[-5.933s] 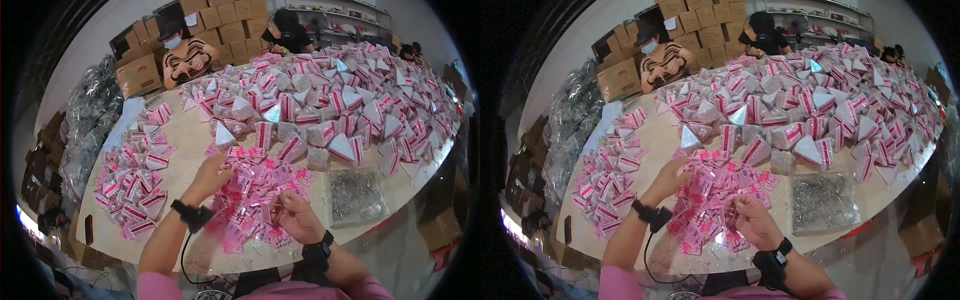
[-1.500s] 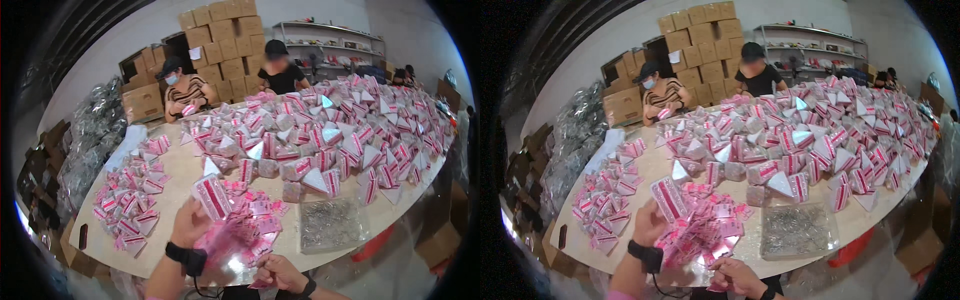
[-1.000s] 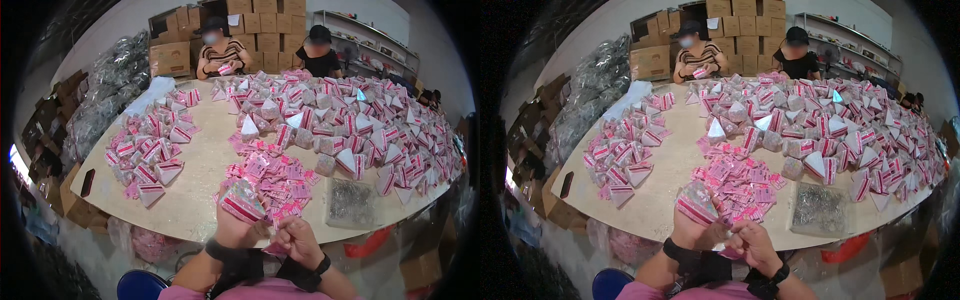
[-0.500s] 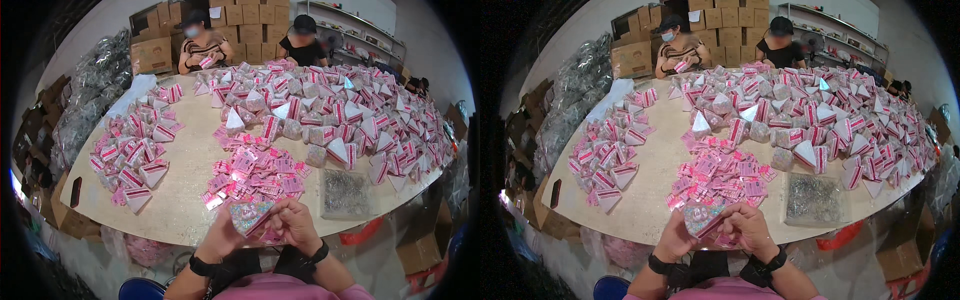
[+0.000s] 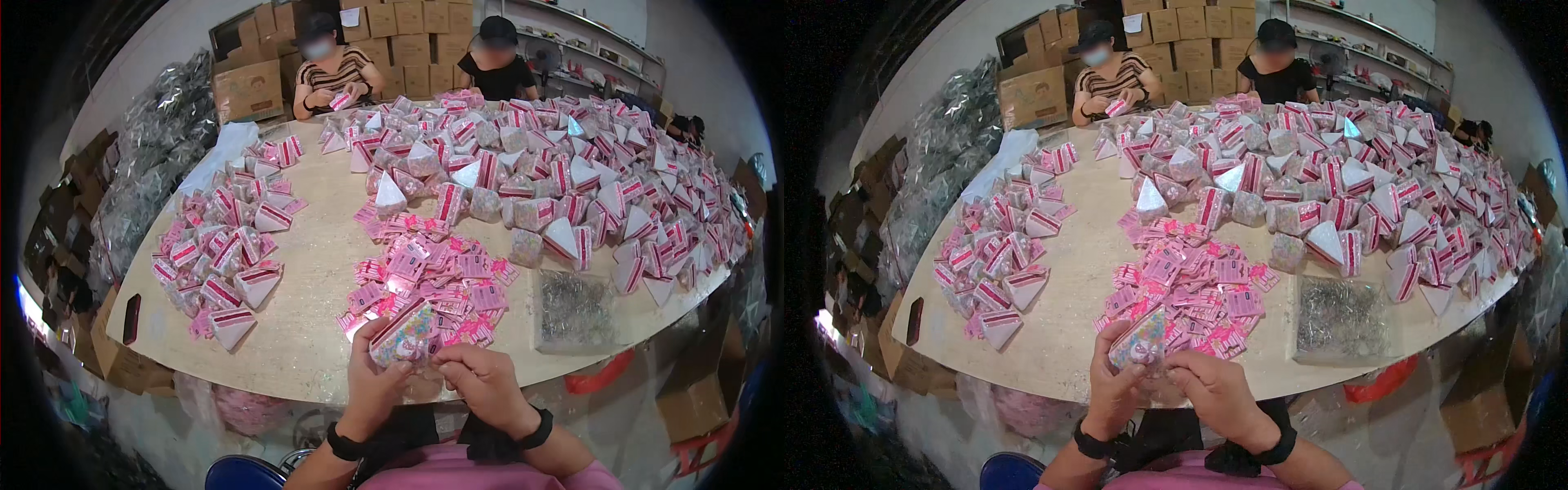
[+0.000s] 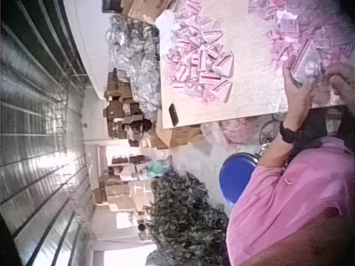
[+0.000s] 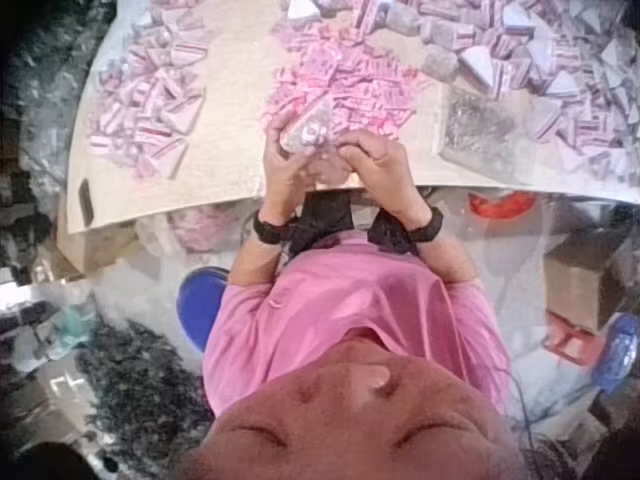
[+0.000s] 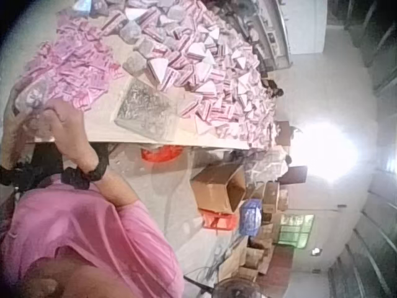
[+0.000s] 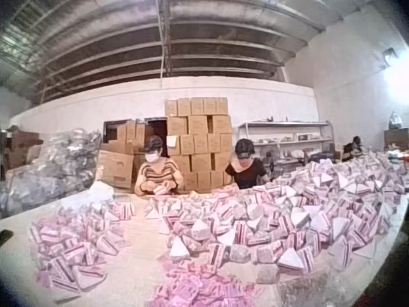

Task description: Manually sort and organize small triangular gift packages and pink sachets on a large work table.

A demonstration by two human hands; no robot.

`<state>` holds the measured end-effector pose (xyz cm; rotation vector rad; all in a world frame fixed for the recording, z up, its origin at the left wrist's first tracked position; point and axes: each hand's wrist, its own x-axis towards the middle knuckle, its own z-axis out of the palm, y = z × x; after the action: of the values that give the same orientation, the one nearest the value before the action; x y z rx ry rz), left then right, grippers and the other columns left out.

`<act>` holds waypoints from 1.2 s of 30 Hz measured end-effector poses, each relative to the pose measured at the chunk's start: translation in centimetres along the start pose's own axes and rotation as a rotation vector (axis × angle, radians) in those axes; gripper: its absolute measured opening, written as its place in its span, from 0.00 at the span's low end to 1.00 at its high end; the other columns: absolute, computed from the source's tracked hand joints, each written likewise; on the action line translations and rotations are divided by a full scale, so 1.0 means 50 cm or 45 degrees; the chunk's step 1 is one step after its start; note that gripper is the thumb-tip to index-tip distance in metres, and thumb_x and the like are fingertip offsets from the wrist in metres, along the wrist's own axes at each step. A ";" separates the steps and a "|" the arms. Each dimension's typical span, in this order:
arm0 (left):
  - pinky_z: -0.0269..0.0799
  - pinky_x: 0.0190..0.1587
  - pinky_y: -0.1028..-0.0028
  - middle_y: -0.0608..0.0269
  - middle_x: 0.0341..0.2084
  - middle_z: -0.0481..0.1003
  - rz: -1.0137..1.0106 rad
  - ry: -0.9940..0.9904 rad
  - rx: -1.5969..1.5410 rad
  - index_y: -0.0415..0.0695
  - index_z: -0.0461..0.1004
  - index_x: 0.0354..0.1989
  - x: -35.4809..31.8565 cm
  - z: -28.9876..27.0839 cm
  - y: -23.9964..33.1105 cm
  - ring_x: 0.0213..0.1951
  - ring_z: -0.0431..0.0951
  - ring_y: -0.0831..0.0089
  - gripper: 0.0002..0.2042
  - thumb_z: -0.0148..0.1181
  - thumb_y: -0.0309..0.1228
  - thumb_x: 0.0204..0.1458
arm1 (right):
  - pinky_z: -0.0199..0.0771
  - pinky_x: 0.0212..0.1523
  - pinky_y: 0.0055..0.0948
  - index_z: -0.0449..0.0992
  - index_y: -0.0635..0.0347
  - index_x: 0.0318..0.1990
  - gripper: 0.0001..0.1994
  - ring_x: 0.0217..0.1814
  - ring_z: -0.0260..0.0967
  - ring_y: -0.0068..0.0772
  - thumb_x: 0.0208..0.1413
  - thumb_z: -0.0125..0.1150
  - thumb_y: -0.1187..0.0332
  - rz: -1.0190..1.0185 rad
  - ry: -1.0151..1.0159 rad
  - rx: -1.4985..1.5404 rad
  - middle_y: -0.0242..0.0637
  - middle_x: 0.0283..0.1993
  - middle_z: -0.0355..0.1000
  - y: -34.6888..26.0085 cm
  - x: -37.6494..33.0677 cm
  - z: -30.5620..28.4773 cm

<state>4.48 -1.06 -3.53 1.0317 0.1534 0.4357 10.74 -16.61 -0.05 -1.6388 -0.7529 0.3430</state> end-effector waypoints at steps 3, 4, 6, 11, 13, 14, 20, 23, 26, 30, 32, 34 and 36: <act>0.65 0.54 0.69 0.56 0.49 0.63 0.060 0.043 0.049 0.38 0.54 0.57 -0.004 0.004 -0.004 0.51 0.67 0.68 0.33 0.63 0.23 0.41 | 0.71 0.35 0.26 0.73 0.66 0.42 0.09 0.34 0.73 0.31 0.55 0.54 0.73 -0.070 0.043 -0.051 0.43 0.33 0.73 -0.006 0.000 0.007; 0.65 0.54 0.69 0.56 0.49 0.63 0.095 0.055 0.093 0.38 0.54 0.57 -0.006 0.006 -0.005 0.51 0.66 0.68 0.33 0.64 0.22 0.41 | 0.71 0.35 0.27 0.73 0.66 0.42 0.09 0.35 0.73 0.34 0.55 0.54 0.73 -0.076 0.045 -0.062 0.44 0.34 0.74 -0.003 -0.001 0.008; 0.65 0.54 0.69 0.56 0.50 0.62 0.166 0.075 0.181 0.38 0.54 0.57 -0.009 0.010 -0.005 0.52 0.66 0.68 0.34 0.64 0.22 0.40 | 0.72 0.37 0.28 0.74 0.66 0.41 0.09 0.37 0.74 0.38 0.54 0.54 0.73 -0.086 0.051 -0.082 0.45 0.36 0.74 0.004 -0.001 0.009; 0.63 0.56 0.68 0.55 0.52 0.60 0.318 0.054 0.359 0.37 0.54 0.57 -0.012 0.010 -0.014 0.54 0.64 0.67 0.35 0.65 0.22 0.39 | 0.69 0.29 0.22 0.75 0.67 0.39 0.08 0.27 0.69 0.23 0.53 0.54 0.76 -0.224 0.125 -0.174 0.37 0.28 0.73 -0.001 -0.006 0.011; 0.63 0.56 0.68 0.55 0.52 0.60 0.355 0.063 0.375 0.37 0.53 0.57 -0.016 0.007 -0.014 0.54 0.64 0.67 0.35 0.65 0.21 0.40 | 0.71 0.30 0.24 0.75 0.67 0.39 0.08 0.28 0.71 0.27 0.52 0.55 0.76 -0.283 0.145 -0.219 0.39 0.29 0.73 0.004 -0.004 0.016; 0.62 0.57 0.68 0.55 0.52 0.60 0.370 0.070 0.379 0.37 0.53 0.57 -0.018 0.008 -0.011 0.54 0.64 0.67 0.35 0.65 0.21 0.40 | 0.71 0.30 0.24 0.75 0.66 0.38 0.07 0.29 0.72 0.29 0.51 0.55 0.76 -0.325 0.159 -0.249 0.40 0.29 0.74 0.008 -0.001 0.018; 0.60 0.57 0.69 0.57 0.52 0.61 0.378 0.067 0.398 0.37 0.54 0.58 -0.020 0.027 -0.012 0.54 0.64 0.68 0.37 0.68 0.29 0.40 | 0.73 0.31 0.28 0.75 0.66 0.36 0.06 0.30 0.74 0.37 0.49 0.57 0.77 -0.399 0.229 -0.371 0.44 0.31 0.74 -0.003 -0.009 0.013; 0.61 0.57 0.69 0.57 0.52 0.61 0.419 0.085 0.442 0.37 0.54 0.58 -0.021 0.017 -0.014 0.54 0.64 0.68 0.36 0.67 0.27 0.40 | 0.73 0.31 0.29 0.75 0.65 0.35 0.06 0.30 0.74 0.40 0.48 0.58 0.77 -0.443 0.230 -0.428 0.44 0.30 0.74 0.004 -0.005 0.021; 0.62 0.57 0.69 0.57 0.52 0.60 0.433 0.082 0.458 0.37 0.53 0.58 -0.020 0.015 -0.019 0.54 0.64 0.67 0.36 0.67 0.26 0.40 | 0.73 0.32 0.30 0.75 0.65 0.35 0.07 0.31 0.73 0.42 0.47 0.58 0.77 -0.456 0.211 -0.515 0.45 0.30 0.73 -0.003 -0.005 0.019; 0.63 0.56 0.70 0.57 0.52 0.60 0.455 0.065 0.438 0.36 0.53 0.58 -0.021 0.012 -0.020 0.54 0.65 0.68 0.36 0.66 0.25 0.41 | 0.73 0.32 0.31 0.75 0.65 0.35 0.07 0.32 0.73 0.43 0.47 0.58 0.78 -0.477 0.193 -0.517 0.44 0.30 0.73 0.001 -0.002 0.023; 0.62 0.57 0.69 0.56 0.52 0.60 0.468 0.039 0.473 0.36 0.53 0.58 -0.020 0.020 -0.023 0.54 0.64 0.68 0.35 0.66 0.25 0.41 | 0.73 0.32 0.32 0.75 0.65 0.35 0.07 0.32 0.73 0.43 0.46 0.58 0.78 -0.461 0.189 -0.554 0.44 0.30 0.73 -0.003 -0.007 0.014; 0.62 0.57 0.69 0.56 0.52 0.59 0.497 0.041 0.546 0.36 0.53 0.58 -0.019 0.014 -0.026 0.54 0.64 0.68 0.35 0.66 0.25 0.41 | 0.73 0.32 0.33 0.75 0.65 0.35 0.07 0.32 0.73 0.44 0.46 0.58 0.78 -0.450 0.171 -0.555 0.44 0.30 0.73 -0.001 -0.006 0.014; 0.61 0.57 0.70 0.56 0.52 0.59 0.538 0.042 0.639 0.36 0.53 0.59 -0.018 0.007 -0.028 0.55 0.64 0.68 0.36 0.66 0.25 0.41 | 0.73 0.32 0.33 0.75 0.64 0.35 0.07 0.32 0.73 0.44 0.46 0.58 0.77 -0.437 0.166 -0.546 0.44 0.30 0.73 0.001 -0.005 0.015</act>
<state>4.15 -2.35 -4.60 1.5604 0.0728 0.8238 10.14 -16.21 -0.29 -1.8640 -1.0376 -0.1827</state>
